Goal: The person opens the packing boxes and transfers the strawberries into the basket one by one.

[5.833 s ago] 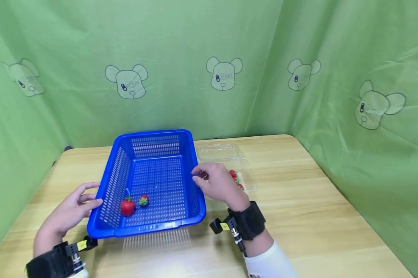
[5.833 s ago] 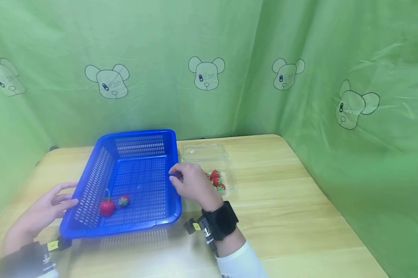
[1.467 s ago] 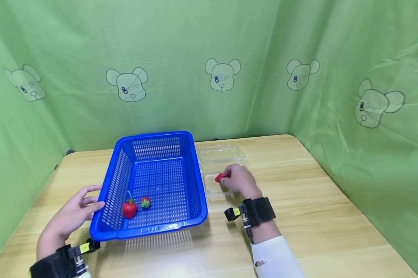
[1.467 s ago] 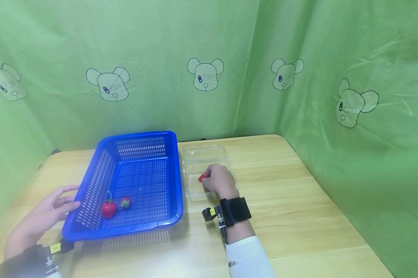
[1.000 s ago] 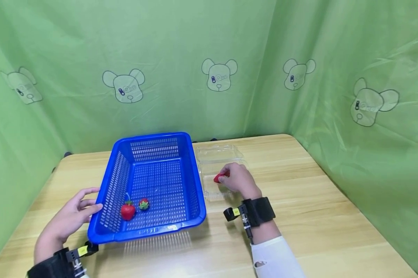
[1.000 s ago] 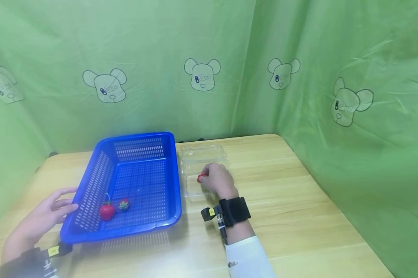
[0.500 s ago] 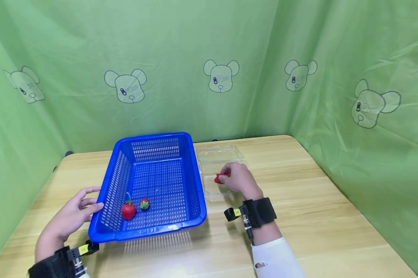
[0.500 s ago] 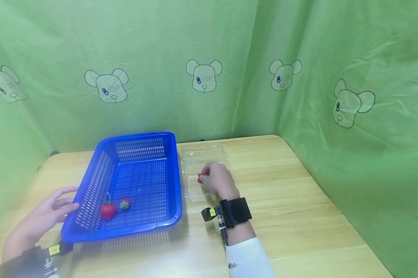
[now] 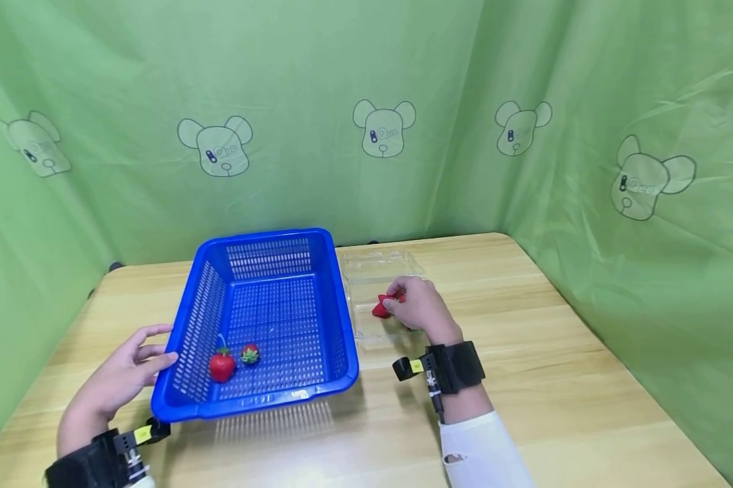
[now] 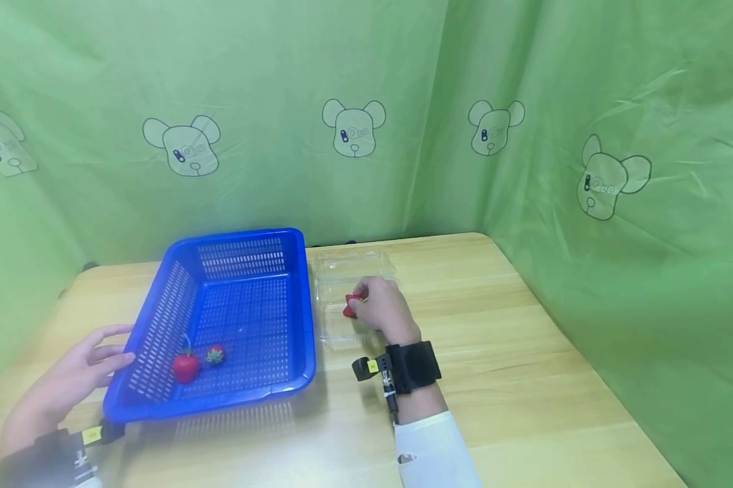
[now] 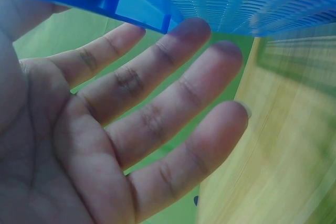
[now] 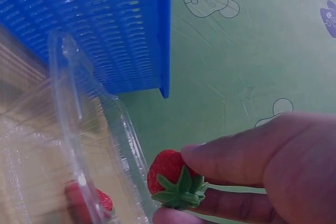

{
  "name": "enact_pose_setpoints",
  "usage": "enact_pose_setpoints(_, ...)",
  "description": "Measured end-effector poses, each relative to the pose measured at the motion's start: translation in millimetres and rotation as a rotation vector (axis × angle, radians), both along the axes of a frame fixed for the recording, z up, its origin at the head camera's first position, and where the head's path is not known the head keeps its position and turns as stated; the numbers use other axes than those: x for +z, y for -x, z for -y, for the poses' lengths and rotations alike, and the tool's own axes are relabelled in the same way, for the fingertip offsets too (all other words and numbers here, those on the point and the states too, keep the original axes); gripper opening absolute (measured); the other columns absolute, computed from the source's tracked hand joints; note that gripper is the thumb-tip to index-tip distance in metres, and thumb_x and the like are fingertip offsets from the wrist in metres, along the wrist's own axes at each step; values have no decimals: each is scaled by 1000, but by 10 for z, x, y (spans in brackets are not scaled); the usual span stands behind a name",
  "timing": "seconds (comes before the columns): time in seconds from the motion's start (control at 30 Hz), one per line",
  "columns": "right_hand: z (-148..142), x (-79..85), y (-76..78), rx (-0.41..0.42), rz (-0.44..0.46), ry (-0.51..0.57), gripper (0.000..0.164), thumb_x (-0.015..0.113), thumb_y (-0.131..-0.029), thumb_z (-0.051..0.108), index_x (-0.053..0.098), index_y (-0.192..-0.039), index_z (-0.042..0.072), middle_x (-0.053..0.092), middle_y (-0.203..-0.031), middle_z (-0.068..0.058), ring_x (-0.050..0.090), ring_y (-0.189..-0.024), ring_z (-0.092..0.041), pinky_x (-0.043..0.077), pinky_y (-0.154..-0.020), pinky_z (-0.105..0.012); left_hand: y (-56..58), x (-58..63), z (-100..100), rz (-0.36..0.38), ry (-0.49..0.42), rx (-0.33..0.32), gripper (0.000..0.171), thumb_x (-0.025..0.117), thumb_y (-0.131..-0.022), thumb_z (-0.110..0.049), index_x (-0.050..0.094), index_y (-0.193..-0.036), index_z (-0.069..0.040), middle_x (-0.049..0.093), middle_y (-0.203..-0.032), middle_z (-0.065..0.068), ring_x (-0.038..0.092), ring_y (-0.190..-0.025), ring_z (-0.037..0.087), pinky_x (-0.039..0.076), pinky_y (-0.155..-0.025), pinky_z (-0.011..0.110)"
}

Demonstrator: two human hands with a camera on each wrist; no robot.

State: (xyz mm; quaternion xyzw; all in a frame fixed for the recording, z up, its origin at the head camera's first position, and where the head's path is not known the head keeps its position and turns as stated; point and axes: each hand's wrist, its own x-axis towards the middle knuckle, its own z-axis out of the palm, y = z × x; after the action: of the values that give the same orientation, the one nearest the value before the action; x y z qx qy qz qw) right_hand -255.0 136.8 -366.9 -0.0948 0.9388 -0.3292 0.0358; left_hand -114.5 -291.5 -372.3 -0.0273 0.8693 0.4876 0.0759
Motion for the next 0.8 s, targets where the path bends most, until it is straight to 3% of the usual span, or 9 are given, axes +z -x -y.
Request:
enact_pose_setpoints(0.43,14,63,-26,14,-35,2,15,67,-88,21,66,-97,9,67,-90,-9,57,-74,-24,47,-60,-33,12,20,-16,-11,2,3,57,47,-101,-26,20,-144,1,47,-128,37,61,-101,33,53,-84,50)
enact_pose_setpoints(0.8,26,57,-25,33,-51,23,15,66,-89,22,66,-96,10,68,-85,-7,58,-70,-21,48,-54,-31,-6,40,-36,11,-6,7,56,46,-101,-24,20,-144,1,47,-129,37,61,-102,34,53,-85,50)
